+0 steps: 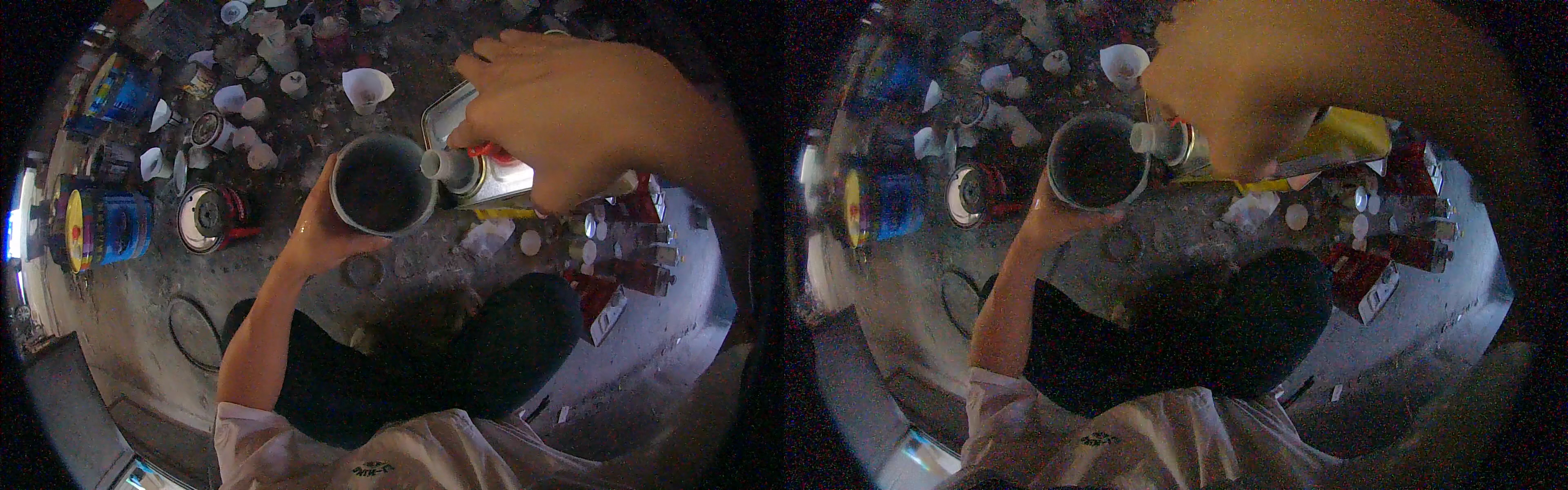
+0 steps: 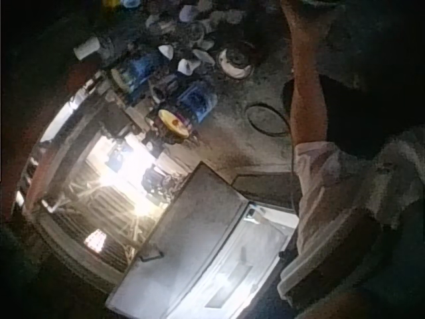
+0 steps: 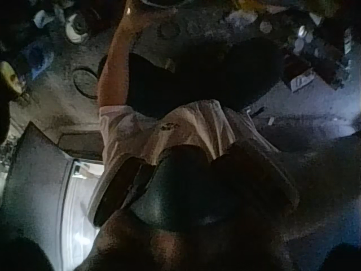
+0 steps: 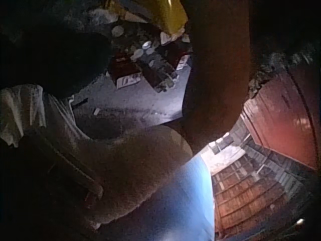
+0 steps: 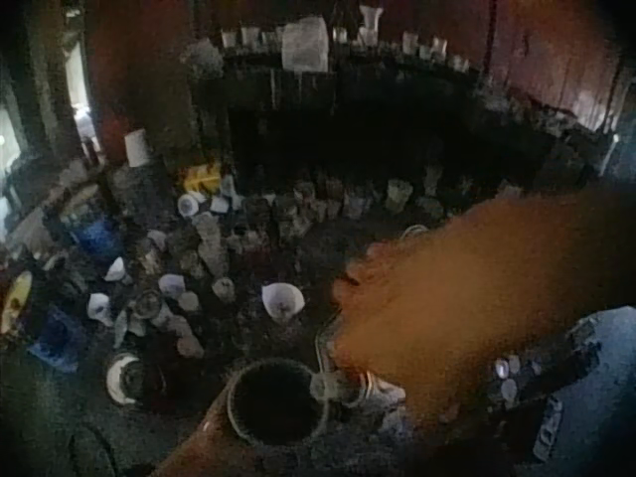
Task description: The person mixes paint by pouring liquid from a large bucket into a small container, then adds contents from several smaller cans and stirs with a stick. The person also uses a spray gun briefly and wipes the container with a cloth.
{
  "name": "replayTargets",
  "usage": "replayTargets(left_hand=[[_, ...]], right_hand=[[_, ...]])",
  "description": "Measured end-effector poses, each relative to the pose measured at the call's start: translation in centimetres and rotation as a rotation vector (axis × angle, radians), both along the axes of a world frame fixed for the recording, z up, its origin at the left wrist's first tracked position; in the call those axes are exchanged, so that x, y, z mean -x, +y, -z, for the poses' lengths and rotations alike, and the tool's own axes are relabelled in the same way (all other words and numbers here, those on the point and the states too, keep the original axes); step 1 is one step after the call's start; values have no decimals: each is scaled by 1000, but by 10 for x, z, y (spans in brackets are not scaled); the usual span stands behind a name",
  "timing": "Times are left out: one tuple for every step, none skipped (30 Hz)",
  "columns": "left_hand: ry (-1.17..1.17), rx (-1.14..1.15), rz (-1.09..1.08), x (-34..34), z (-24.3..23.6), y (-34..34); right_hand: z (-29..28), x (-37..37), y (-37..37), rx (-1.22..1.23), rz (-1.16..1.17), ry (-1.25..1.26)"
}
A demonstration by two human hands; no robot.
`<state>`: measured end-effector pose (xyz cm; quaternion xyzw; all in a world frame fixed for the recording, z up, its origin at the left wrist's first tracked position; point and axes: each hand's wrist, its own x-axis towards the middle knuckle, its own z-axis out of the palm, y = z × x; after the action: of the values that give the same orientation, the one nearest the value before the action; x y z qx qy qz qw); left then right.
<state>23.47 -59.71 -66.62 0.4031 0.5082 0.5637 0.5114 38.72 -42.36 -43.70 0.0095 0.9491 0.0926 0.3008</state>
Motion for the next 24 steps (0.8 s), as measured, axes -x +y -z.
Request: replayTargets(left_hand=[[-41, -1, -12, 2, -1, 0], [-102, -19, -32, 3, -2, 0], [-154, -8, -35, 5, -3, 0], [-113, -42, -64, 8, -3, 0], [-63, -48, -78, 11, -4, 1], [-11, -50, -96, 14, -5, 1], [-6, -61, -125, 17, -6, 0], [2, -75, -158, 20, -7, 1], [6, -88, -188, 21, -8, 0], [60, -78, -210, 24, -9, 0], [106, -71, -228, 26, -10, -1], [147, -27, -256, 27, -11, -1], [137, -59, -261, 28, -11, -1], [128, -53, -278, 29, -12, -1], [122, -48, -299, 29, -13, -1], [150, -48, -293, 29, -14, 0], [181, -49, -286, 29, -15, 1], [213, -86, -280, 29, -15, 3], [224, -49, -279, 29, -15, 5], [234, -48, -277, 28, -14, 8], [240, -31, -277, 28, -13, 11], [235, -47, -267, 27, -11, 13], [225, -45, -259, 26, -10, 15], [213, -14, -253, 25, -9, 16]], right_hand=[[0, 0, 4, 27, 27, -19], [0, 0, 7, 54, 53, -36], [1, 0, 10, 82, 79, -53], [3, -1, 11, 58, 100, -13], [5, -1, 12, 36, 121, 29], [7, 0, 13, 19, 142, 68], [11, 0, 13, 57, 153, 101], [14, 2, 16, 95, 163, 132], [18, 2, 20, 87, 217, 115], [21, 2, 26, 171, 222, 158], [24, 2, 34, 203, 271, 151], [27, -2, 43, 265, 309, 182], [30, -8, 54, 297, 377, 219], [32, -17, 65, 357, 427, 301], [34, -26, 76, 416, 471, 388], [33, -33, 90, 372, 381, 432], [33, -44, 100, 365, 470, 515], [33, -56, 109, 356, 557, 603], [31, -66, 119, 344, 641, 695], [27, -75, 133, 420, 737, 666], [23, -83, 148, 498, 832, 638], [20, -90, 163, 577, 923, 612], [21, -99, 180, 559, 966, 629], [27, -107, 196, 541, 1008, 649]])
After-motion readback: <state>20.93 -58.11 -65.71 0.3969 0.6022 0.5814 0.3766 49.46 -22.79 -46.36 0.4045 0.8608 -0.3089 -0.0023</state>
